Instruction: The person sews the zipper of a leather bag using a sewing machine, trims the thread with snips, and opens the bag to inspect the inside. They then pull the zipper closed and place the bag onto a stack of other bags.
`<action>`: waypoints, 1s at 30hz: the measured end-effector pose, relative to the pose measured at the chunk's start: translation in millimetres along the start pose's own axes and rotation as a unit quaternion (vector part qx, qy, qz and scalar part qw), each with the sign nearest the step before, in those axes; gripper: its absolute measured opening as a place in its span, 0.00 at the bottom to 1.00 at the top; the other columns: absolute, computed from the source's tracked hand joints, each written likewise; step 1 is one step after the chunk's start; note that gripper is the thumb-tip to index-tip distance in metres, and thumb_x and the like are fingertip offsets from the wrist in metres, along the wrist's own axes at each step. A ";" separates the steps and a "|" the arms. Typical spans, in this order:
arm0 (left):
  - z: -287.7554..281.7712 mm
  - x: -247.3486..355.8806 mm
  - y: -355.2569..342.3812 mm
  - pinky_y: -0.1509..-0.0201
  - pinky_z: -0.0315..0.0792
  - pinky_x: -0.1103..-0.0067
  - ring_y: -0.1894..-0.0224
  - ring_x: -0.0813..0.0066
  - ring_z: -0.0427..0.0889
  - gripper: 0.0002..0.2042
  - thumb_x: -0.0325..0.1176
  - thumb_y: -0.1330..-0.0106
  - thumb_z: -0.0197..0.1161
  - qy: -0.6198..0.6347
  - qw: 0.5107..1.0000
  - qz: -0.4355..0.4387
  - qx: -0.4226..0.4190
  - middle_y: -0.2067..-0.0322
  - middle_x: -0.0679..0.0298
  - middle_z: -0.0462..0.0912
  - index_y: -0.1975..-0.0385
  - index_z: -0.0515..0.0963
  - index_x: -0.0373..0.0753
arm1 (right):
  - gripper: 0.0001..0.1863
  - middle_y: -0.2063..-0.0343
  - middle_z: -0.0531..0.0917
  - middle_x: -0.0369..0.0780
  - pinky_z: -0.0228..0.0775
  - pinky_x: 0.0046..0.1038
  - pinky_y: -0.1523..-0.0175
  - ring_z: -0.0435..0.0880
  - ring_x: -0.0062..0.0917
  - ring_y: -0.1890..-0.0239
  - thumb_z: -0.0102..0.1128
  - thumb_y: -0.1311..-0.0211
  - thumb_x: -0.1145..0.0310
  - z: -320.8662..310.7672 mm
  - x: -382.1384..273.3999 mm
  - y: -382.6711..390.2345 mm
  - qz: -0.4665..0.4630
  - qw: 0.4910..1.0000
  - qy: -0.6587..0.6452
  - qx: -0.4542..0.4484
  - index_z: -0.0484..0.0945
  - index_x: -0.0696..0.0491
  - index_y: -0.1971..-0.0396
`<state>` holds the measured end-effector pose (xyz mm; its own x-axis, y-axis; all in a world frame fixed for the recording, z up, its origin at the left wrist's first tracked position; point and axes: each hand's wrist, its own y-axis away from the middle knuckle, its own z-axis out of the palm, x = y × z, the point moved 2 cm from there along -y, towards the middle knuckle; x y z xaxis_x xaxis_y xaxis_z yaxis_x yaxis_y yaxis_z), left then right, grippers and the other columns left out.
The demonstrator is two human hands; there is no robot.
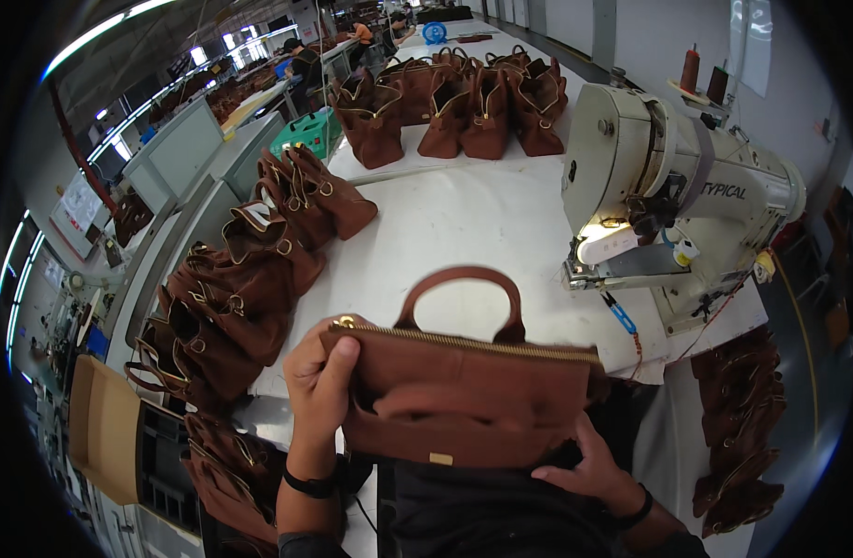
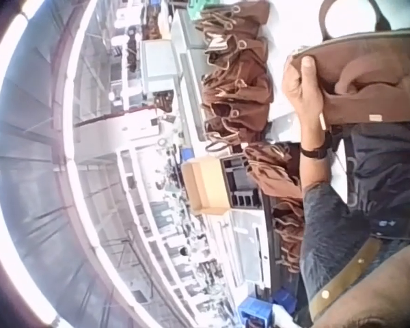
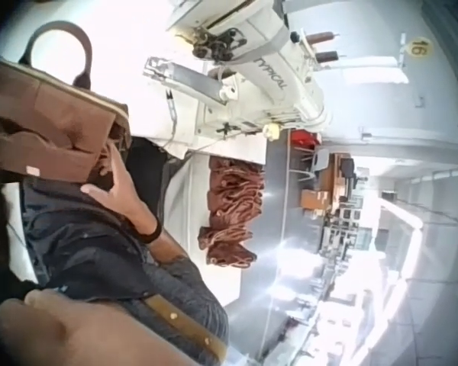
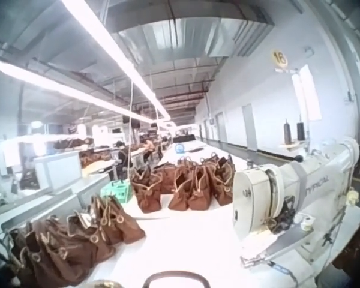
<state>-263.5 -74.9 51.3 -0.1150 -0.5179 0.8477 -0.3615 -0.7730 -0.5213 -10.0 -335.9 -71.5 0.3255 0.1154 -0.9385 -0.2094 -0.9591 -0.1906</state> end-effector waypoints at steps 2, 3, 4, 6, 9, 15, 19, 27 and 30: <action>2.6 3.7 -18.7 0.47 0.74 0.80 0.55 0.76 0.83 0.09 0.27 0.21 0.62 -0.070 0.993 0.017 0.097 0.54 0.58 0.88 0.58 0.86 0.26 | 0.58 0.34 0.78 0.51 0.79 0.29 0.45 0.89 0.29 0.48 0.85 0.42 0.61 3.6 9.6 1.2 0.013 1.000 0.015 0.024 0.54 0.57 0.19; 7.0 2.8 -29.8 0.45 0.73 0.79 0.53 0.75 0.82 0.09 0.27 0.21 0.62 -0.072 0.983 0.069 0.155 0.54 0.58 0.88 0.57 0.85 0.25 | 0.57 0.34 0.78 0.51 0.79 0.29 0.45 0.89 0.29 0.48 0.85 0.42 0.61 6.0 12.8 1.4 0.019 0.999 0.022 0.023 0.55 0.57 0.19; 10.9 1.9 -39.4 0.44 0.73 0.78 0.52 0.75 0.82 0.09 0.26 0.20 0.62 -0.116 0.970 0.124 0.172 0.53 0.57 0.87 0.57 0.85 0.25 | 0.57 0.34 0.78 0.51 0.80 0.29 0.45 0.89 0.29 0.49 0.85 0.42 0.61 7.9 15.4 1.4 0.031 0.999 0.026 0.018 0.55 0.57 0.19; 23.0 -11.9 -52.6 0.41 0.72 0.77 0.48 0.73 0.81 0.09 0.26 0.21 0.62 -0.163 0.945 0.162 0.233 0.46 0.54 0.85 0.56 0.84 0.25 | 0.56 0.34 0.78 0.51 0.80 0.29 0.45 0.89 0.29 0.49 0.85 0.41 0.61 12.8 18.0 0.9 0.047 0.998 0.033 0.005 0.56 0.57 0.19; 44.7 -52.9 -63.7 0.35 0.72 0.71 0.38 0.62 0.78 0.09 0.27 0.21 0.63 -0.209 0.950 0.173 0.156 0.37 0.49 0.78 0.56 0.84 0.25 | 0.55 0.34 0.78 0.50 0.80 0.29 0.45 0.89 0.29 0.50 0.84 0.40 0.60 18.9 20.1 1.7 0.064 0.997 0.042 -0.019 0.58 0.56 0.20; 57.9 -120.5 -49.7 0.27 0.68 0.60 0.29 0.43 0.72 0.19 0.37 0.27 0.72 -0.381 0.916 0.099 0.079 0.27 0.42 0.67 0.45 0.81 0.29 | 0.53 0.35 0.80 0.49 0.81 0.30 0.45 0.90 0.29 0.51 0.83 0.39 0.59 11.0 35.9 17.8 0.105 0.992 0.050 -0.046 0.59 0.56 0.20; 42.7 -119.8 -26.1 0.32 0.73 0.60 0.30 0.49 0.73 0.43 0.42 0.36 0.80 -0.314 0.939 0.062 0.125 0.22 0.42 0.57 0.26 0.63 0.33 | 0.50 0.37 0.81 0.49 0.81 0.29 0.46 0.90 0.28 0.53 0.82 0.38 0.62 -5.5 65.6 41.8 0.136 0.990 0.034 -0.005 0.61 0.58 0.22; 47.2 -168.5 -36.0 0.28 0.68 0.50 0.29 0.33 0.67 0.66 0.62 0.47 0.82 -0.412 0.902 -0.116 0.053 0.25 0.31 0.59 0.22 0.49 0.21 | 0.41 0.46 0.84 0.45 0.79 0.24 0.49 0.87 0.20 0.59 0.73 0.32 0.73 -22.1 156.7 94.7 0.218 0.969 -0.069 0.100 0.63 0.59 0.23; 61.4 -167.8 -35.1 0.31 0.72 0.51 0.34 0.29 0.71 0.68 0.69 0.47 0.79 -0.551 0.827 -0.023 0.114 0.26 0.27 0.57 0.24 0.50 0.16 | 0.32 0.53 0.87 0.43 0.79 0.22 0.57 0.87 0.19 0.64 0.65 0.27 0.75 -26.5 174.8 101.7 0.207 0.955 -0.148 0.151 0.67 0.61 0.26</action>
<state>-174.6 16.7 -78.6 0.8515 -0.4086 0.3287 -0.1441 -0.7850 -0.6025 50.0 -420.1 -247.3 -0.1091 -0.1467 -0.9831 -0.5345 -0.8253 0.1824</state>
